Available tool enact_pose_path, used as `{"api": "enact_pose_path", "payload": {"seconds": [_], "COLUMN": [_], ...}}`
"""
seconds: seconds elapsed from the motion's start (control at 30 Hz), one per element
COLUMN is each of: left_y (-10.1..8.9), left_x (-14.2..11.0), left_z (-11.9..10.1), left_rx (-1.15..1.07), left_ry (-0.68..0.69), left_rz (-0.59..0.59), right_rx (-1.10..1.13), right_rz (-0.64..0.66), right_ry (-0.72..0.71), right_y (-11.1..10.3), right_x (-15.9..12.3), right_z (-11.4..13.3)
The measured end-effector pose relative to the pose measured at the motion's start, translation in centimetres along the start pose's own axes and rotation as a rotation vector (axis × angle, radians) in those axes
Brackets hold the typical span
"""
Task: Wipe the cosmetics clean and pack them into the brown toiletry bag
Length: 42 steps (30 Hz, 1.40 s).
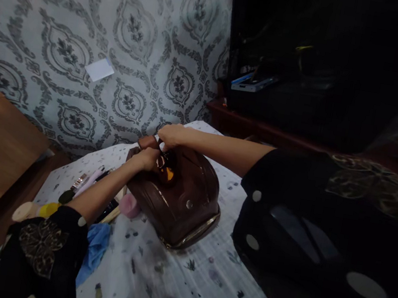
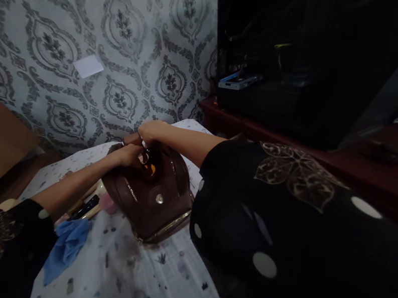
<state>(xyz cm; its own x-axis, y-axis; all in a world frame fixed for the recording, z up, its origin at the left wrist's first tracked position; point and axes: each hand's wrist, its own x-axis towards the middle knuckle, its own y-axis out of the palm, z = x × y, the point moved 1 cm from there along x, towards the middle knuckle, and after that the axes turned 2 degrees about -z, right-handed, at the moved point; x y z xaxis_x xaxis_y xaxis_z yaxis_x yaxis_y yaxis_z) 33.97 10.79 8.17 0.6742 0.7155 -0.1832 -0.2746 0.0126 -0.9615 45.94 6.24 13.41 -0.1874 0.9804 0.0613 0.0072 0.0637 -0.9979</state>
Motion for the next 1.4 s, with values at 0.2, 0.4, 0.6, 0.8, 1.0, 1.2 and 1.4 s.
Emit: {"api": "enact_pose_path", "payload": {"seconds": [0.2,0.4,0.6,0.8,1.0,1.2,1.4], "left_y": [0.1,-0.6,-1.7,-2.8,-5.0,-5.6,-1.9], "left_x": [-0.2,-0.1,0.3,-1.3,-4.7,-9.1,-15.3], "left_z": [0.1,-0.2,-0.7,-1.2,-1.4,-0.2,0.6], "left_rx": [-0.003,0.003,0.032,0.09,0.005,-0.357,-0.574], "left_ry": [-0.017,-0.017,0.023,0.046,0.26,0.302,-0.012], "left_rz": [0.062,0.136,0.188,0.106,0.127,-0.289,-0.775], "right_rx": [0.001,-0.03,-0.047,-0.01,0.093,0.327,0.495], "right_rz": [0.011,0.012,0.018,-0.023,-0.211,-0.488,-0.586], "right_ry": [-0.007,-0.025,-0.029,-0.073,-0.111,-0.062,-0.028], "right_y": [0.3,0.4,0.2,-0.7,-1.0,-1.1,-1.1], "right_x": [0.4,0.6,0.4,-1.2,-4.0,-7.6,-12.1], "right_z": [-0.1,0.0,0.1,-0.5,-1.1,-1.1,0.4]}}
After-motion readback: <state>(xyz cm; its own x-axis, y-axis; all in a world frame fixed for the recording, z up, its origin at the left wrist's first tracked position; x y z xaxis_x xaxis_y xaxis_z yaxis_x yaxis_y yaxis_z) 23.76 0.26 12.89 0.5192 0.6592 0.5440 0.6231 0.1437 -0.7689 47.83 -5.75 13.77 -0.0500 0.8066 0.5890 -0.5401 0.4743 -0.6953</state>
